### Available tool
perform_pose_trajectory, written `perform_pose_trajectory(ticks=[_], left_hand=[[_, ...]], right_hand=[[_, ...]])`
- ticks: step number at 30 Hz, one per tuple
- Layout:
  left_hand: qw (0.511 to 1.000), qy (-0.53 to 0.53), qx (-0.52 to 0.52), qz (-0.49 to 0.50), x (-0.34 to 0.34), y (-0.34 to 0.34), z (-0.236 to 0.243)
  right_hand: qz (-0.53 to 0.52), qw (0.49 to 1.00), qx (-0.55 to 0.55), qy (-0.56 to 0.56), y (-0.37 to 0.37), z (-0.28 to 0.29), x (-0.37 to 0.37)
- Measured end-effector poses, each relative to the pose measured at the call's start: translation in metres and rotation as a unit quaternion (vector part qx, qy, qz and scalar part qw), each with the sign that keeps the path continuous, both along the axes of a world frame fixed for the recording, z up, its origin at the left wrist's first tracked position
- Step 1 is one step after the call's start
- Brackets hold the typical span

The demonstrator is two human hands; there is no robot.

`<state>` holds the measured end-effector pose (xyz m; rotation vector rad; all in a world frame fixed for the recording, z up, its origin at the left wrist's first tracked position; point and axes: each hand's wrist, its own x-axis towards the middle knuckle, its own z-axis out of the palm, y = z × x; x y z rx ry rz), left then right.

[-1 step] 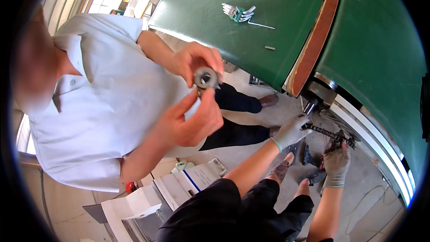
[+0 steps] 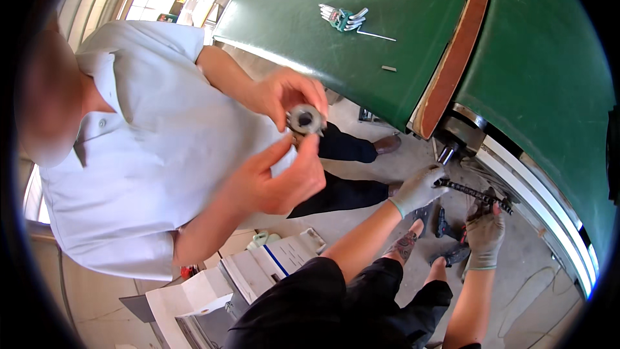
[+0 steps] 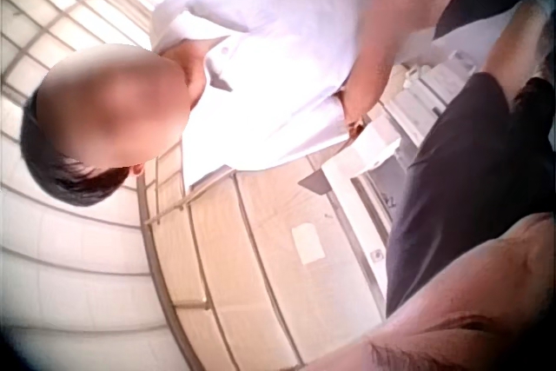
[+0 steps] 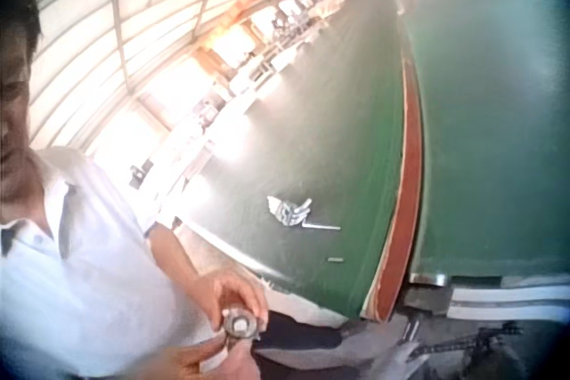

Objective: The person fits a sprocket and chain onto a machine shaft by hand, taps the sprocket with a wrench, and tightens its set screw using an Allen key.

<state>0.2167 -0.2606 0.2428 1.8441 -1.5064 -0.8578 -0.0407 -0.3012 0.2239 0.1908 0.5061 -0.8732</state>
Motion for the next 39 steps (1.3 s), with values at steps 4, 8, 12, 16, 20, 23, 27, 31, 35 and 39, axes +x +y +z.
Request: perform_pose_trajectory(ticks=[4, 8, 12, 16, 20, 23, 27, 31, 35, 39], left_hand=[[0.997, 0.07, 0.042, -0.011, 0.005, 0.004, -0.002], [0.989, 0.124, 0.004, 0.085, -0.004, 0.02, 0.005], [0.993, 0.085, -0.056, 0.058, -0.014, 0.024, 0.01], [0.993, 0.086, -0.079, 0.031, -0.028, 0.034, 0.007], [0.992, 0.08, -0.075, 0.057, -0.022, 0.051, 0.008], [0.992, 0.081, -0.069, 0.06, -0.018, 0.057, 0.0], [0.996, 0.052, -0.064, 0.041, -0.019, 0.061, -0.008], [0.996, 0.053, -0.053, 0.038, -0.015, 0.055, 0.0], [0.995, 0.076, -0.049, 0.048, -0.015, 0.054, 0.009], [0.993, 0.076, -0.085, 0.037, -0.018, 0.051, 0.002]], right_hand=[[0.006, 1.0, 0.029, 0.01, 0.006, 0.003, 0.0], [0.022, 0.997, 0.069, 0.025, 0.01, 0.008, 0.01], [0.075, 0.991, 0.095, 0.053, 0.011, -0.007, -0.005], [0.095, 0.984, 0.129, 0.085, 0.015, -0.037, -0.005], [0.249, 0.931, 0.115, 0.242, 0.019, -0.002, 0.008], [0.113, 0.818, -0.174, 0.537, 0.031, 0.026, 0.028], [0.173, 0.549, -0.544, 0.61, -0.018, 0.046, 0.077], [0.162, 0.507, -0.62, 0.576, -0.034, 0.021, 0.097], [0.166, 0.509, -0.623, 0.57, -0.031, 0.016, 0.093], [0.187, 0.58, -0.599, 0.519, -0.033, 0.007, 0.072]])
